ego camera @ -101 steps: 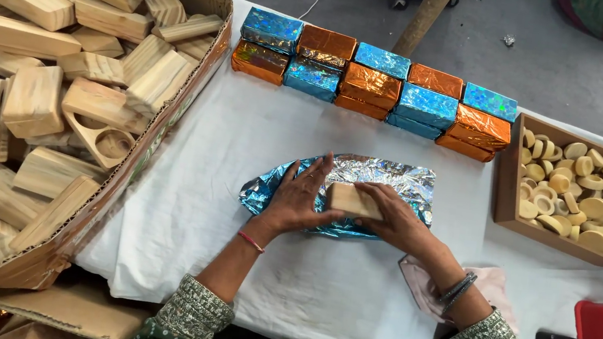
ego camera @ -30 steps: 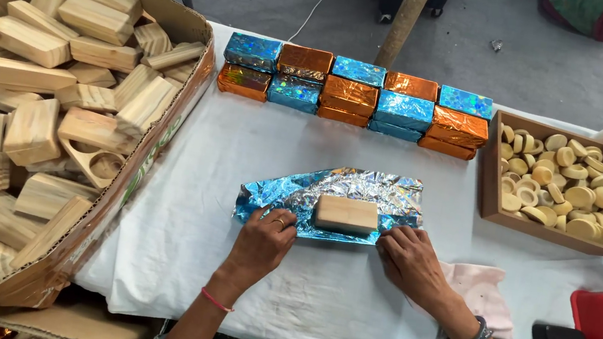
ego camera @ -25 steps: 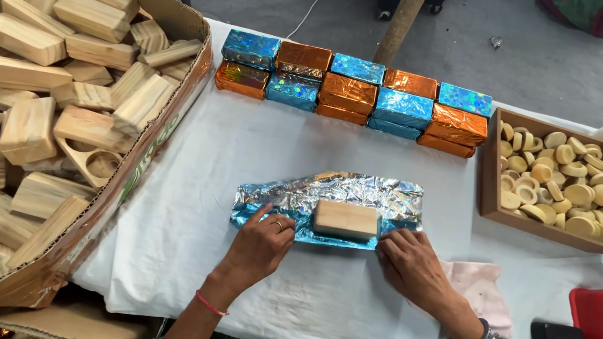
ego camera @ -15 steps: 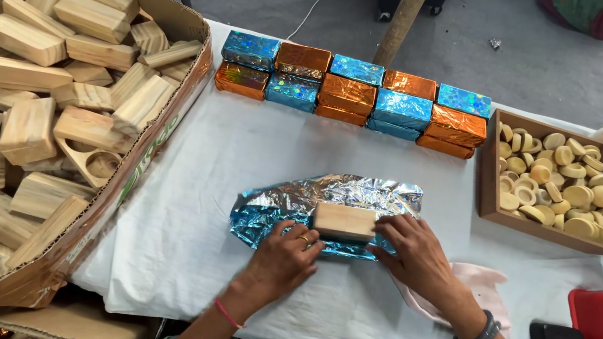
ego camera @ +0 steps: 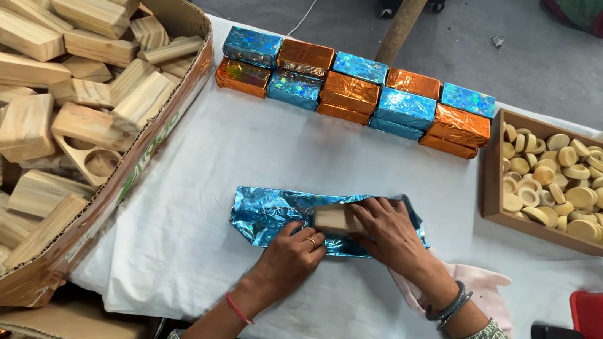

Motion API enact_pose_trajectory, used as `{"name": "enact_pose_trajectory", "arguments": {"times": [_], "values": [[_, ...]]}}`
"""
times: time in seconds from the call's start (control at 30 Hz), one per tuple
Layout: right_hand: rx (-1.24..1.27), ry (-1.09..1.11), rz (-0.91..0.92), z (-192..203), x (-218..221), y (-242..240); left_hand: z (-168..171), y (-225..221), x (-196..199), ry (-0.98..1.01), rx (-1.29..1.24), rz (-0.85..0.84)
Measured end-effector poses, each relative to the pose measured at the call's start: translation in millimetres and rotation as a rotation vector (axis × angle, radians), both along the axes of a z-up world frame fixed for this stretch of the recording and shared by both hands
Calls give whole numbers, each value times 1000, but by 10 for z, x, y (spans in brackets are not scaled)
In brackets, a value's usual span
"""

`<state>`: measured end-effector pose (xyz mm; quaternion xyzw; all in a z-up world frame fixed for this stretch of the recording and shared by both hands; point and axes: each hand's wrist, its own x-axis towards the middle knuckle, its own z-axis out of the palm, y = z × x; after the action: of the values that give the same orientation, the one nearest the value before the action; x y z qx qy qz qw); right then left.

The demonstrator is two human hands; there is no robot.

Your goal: Wrapping small wooden blocks in colored foil paper and organizing them in rows on a table.

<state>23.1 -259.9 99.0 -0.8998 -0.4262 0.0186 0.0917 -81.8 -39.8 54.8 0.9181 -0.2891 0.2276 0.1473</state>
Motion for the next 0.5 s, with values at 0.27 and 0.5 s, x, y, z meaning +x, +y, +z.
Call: {"name": "enact_pose_trajectory", "arguments": {"times": [0.27, 0.5], "values": [[113, 7, 46, -45, 38, -43, 126, 38, 67, 51, -99, -9], [210, 108, 29, 62, -50, -268, 176, 51, 251, 208, -133, 74]]}}
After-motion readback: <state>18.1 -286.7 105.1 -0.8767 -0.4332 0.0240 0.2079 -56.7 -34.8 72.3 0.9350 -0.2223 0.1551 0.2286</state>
